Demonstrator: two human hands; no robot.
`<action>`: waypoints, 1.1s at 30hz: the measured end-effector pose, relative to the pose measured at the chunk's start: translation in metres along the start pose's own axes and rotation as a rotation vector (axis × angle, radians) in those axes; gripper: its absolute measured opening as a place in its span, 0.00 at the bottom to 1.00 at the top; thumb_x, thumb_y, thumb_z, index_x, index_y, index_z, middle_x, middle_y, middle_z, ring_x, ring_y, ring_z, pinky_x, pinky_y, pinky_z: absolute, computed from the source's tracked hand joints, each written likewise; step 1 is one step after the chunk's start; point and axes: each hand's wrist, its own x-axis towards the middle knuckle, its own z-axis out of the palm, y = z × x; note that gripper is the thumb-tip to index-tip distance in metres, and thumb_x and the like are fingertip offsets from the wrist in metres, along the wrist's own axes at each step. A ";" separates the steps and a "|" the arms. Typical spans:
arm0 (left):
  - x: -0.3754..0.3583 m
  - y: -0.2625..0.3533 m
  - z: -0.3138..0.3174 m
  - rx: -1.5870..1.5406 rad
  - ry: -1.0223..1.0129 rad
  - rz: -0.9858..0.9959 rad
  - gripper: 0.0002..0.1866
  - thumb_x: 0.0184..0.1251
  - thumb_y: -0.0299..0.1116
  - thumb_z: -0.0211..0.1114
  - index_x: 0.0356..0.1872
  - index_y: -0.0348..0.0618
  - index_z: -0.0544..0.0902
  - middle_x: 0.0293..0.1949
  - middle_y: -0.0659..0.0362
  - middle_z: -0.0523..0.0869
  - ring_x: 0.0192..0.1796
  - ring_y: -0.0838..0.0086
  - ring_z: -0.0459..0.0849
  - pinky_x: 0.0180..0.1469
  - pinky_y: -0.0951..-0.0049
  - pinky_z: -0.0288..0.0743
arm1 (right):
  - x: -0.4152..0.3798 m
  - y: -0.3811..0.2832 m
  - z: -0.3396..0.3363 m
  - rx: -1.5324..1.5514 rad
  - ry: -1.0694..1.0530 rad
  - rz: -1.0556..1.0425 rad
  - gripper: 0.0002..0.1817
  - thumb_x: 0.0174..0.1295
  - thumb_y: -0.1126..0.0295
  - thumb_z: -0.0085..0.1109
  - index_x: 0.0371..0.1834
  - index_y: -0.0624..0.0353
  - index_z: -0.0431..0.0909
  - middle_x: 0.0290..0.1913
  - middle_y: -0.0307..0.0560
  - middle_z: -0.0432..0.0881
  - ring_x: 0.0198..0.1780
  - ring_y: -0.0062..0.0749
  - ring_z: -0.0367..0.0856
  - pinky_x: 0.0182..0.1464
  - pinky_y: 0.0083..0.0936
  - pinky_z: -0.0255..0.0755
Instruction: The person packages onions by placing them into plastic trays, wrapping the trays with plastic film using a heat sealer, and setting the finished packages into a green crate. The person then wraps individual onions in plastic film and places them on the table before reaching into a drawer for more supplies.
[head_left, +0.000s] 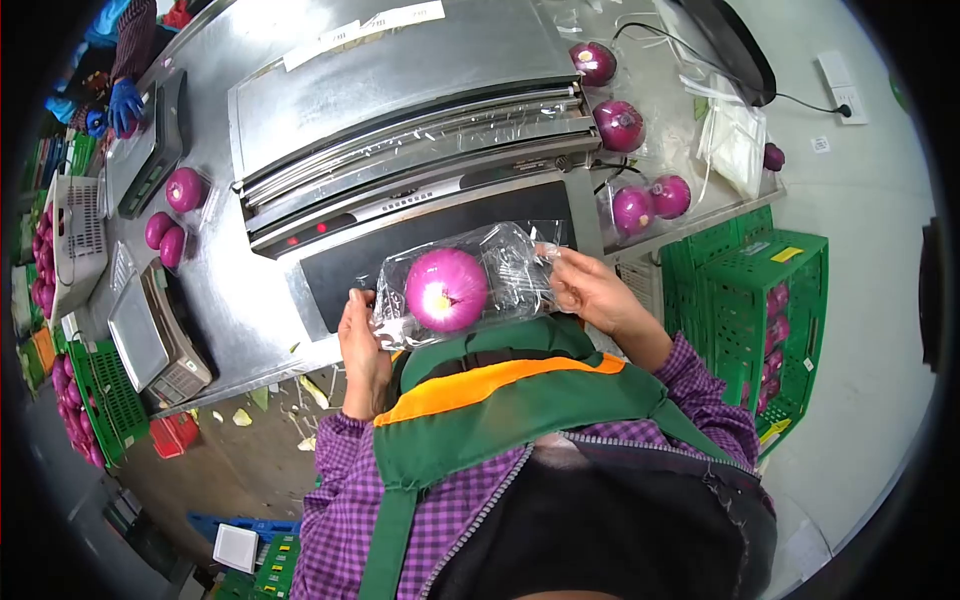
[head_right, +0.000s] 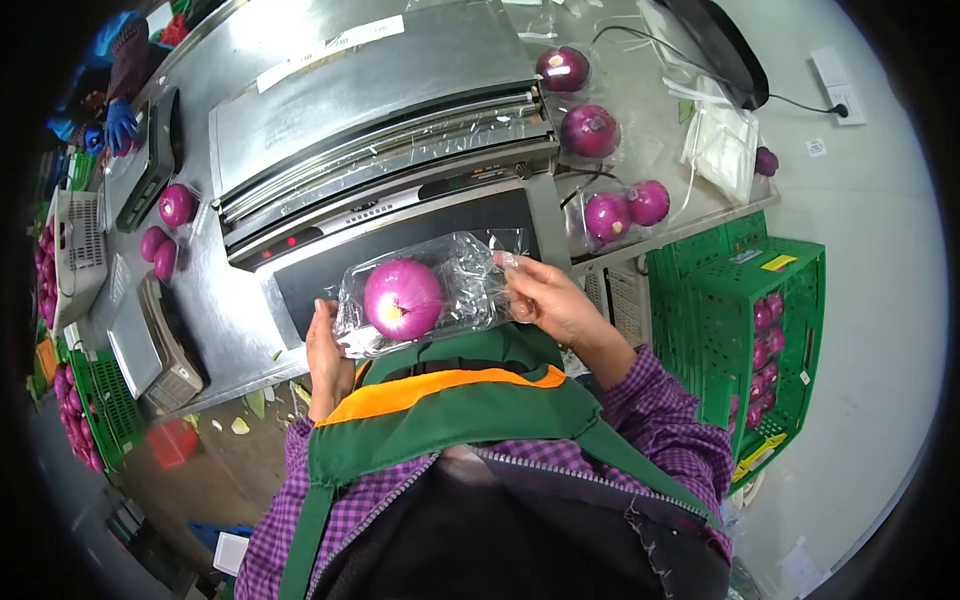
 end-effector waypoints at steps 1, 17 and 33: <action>-0.002 0.005 0.002 0.000 0.002 0.001 0.15 0.71 0.47 0.55 0.37 0.46 0.78 0.18 0.71 0.68 0.19 0.86 0.69 0.18 0.83 0.60 | 0.001 0.001 0.000 -0.027 0.064 -0.024 0.14 0.68 0.65 0.52 0.48 0.64 0.75 0.23 0.31 0.67 0.21 0.12 0.60 0.22 0.11 0.53; -0.007 -0.051 -0.016 0.760 -0.245 -0.247 0.07 0.68 0.32 0.57 0.40 0.40 0.78 0.23 0.69 0.77 0.22 0.86 0.72 0.21 0.82 0.64 | 0.034 0.091 -0.088 -0.750 0.463 -0.172 0.16 0.68 0.61 0.50 0.32 0.65 0.78 0.22 0.40 0.74 0.26 0.21 0.69 0.30 0.24 0.66; -0.042 -0.038 0.086 0.348 -0.711 0.204 0.07 0.71 0.29 0.54 0.37 0.37 0.78 0.26 0.63 0.76 0.25 0.83 0.73 0.28 0.82 0.67 | 0.032 0.088 0.003 -0.145 -0.259 0.168 0.15 0.64 0.69 0.54 0.50 0.65 0.76 0.46 0.45 0.81 0.44 0.29 0.79 0.47 0.29 0.73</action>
